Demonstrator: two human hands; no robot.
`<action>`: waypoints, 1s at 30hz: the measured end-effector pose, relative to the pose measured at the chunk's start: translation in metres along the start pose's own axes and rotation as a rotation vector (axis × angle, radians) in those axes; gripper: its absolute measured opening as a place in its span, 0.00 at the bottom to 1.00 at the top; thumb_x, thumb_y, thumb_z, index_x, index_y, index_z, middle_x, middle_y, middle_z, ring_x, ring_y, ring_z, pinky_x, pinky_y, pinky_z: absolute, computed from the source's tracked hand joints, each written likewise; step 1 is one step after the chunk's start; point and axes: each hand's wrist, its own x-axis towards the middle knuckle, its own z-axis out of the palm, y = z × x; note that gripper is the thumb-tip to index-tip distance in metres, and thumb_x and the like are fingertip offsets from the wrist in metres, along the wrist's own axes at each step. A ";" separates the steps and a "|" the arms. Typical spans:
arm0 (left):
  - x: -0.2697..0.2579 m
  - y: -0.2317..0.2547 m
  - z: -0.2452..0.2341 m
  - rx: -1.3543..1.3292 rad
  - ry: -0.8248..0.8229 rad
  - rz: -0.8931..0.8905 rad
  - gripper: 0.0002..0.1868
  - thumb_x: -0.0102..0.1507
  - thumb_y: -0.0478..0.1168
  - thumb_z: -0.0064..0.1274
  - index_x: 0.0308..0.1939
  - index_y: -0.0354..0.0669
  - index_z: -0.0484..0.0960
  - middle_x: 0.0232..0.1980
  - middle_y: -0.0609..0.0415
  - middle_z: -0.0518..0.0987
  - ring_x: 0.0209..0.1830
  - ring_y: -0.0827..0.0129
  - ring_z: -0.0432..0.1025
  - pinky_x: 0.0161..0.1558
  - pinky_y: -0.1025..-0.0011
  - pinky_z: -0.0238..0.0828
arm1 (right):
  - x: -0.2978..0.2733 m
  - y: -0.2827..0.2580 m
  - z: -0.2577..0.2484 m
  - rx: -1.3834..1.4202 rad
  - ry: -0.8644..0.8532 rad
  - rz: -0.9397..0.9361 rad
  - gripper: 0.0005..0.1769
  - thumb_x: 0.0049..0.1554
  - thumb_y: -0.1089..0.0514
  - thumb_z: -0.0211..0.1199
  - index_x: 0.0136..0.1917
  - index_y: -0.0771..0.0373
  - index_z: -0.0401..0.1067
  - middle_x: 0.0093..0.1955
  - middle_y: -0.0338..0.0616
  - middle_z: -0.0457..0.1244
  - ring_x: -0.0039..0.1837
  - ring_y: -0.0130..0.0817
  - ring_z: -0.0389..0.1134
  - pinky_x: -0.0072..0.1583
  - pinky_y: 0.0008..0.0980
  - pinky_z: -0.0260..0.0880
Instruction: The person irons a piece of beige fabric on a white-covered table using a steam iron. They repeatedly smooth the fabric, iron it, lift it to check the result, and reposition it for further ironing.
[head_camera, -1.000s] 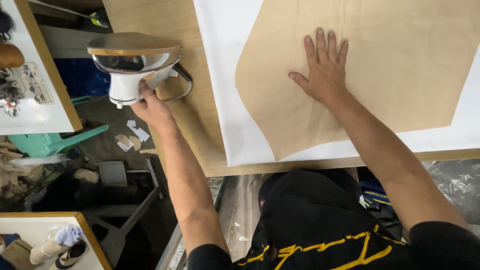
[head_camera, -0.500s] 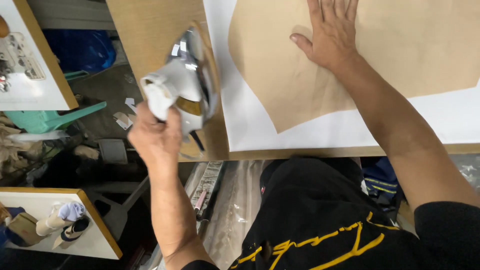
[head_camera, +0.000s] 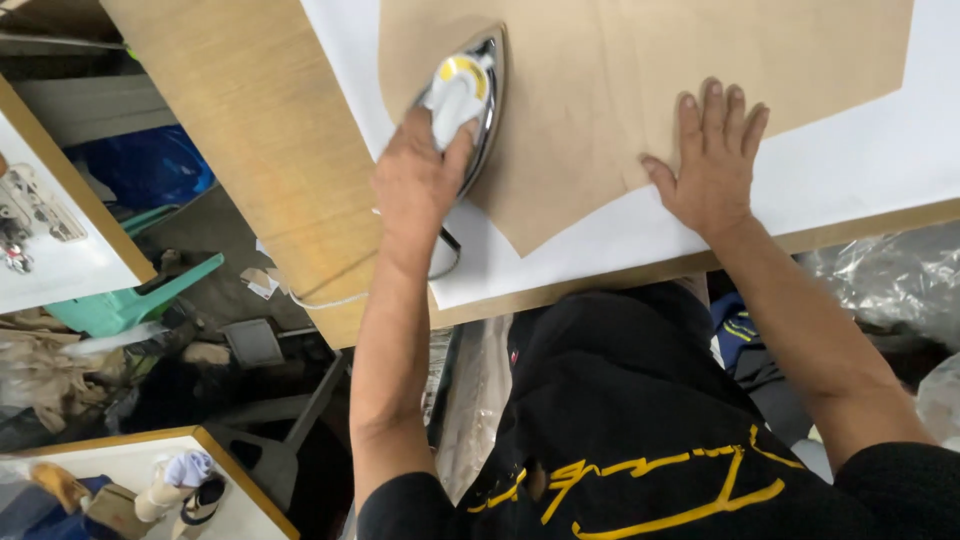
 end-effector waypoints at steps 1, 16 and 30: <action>0.010 0.004 -0.002 0.004 -0.011 -0.002 0.29 0.66 0.67 0.48 0.49 0.45 0.73 0.39 0.43 0.82 0.37 0.41 0.77 0.34 0.46 0.72 | -0.002 0.006 -0.007 0.006 -0.010 0.003 0.49 0.76 0.24 0.42 0.88 0.62 0.32 0.88 0.57 0.26 0.87 0.58 0.24 0.80 0.77 0.31; -0.072 0.062 0.037 0.109 -0.104 0.240 0.34 0.65 0.73 0.39 0.40 0.45 0.78 0.25 0.50 0.79 0.22 0.51 0.76 0.18 0.53 0.69 | -0.079 0.134 0.033 -0.183 0.112 0.320 0.46 0.79 0.25 0.34 0.90 0.60 0.30 0.90 0.49 0.23 0.89 0.44 0.15 0.85 0.51 0.09; -0.056 0.044 0.029 0.099 -0.083 0.155 0.32 0.66 0.72 0.43 0.40 0.44 0.74 0.26 0.46 0.79 0.25 0.41 0.74 0.23 0.50 0.68 | -0.037 -0.041 -0.031 0.117 -0.249 -0.252 0.44 0.68 0.33 0.36 0.85 0.64 0.49 0.87 0.57 0.44 0.87 0.55 0.38 0.83 0.57 0.26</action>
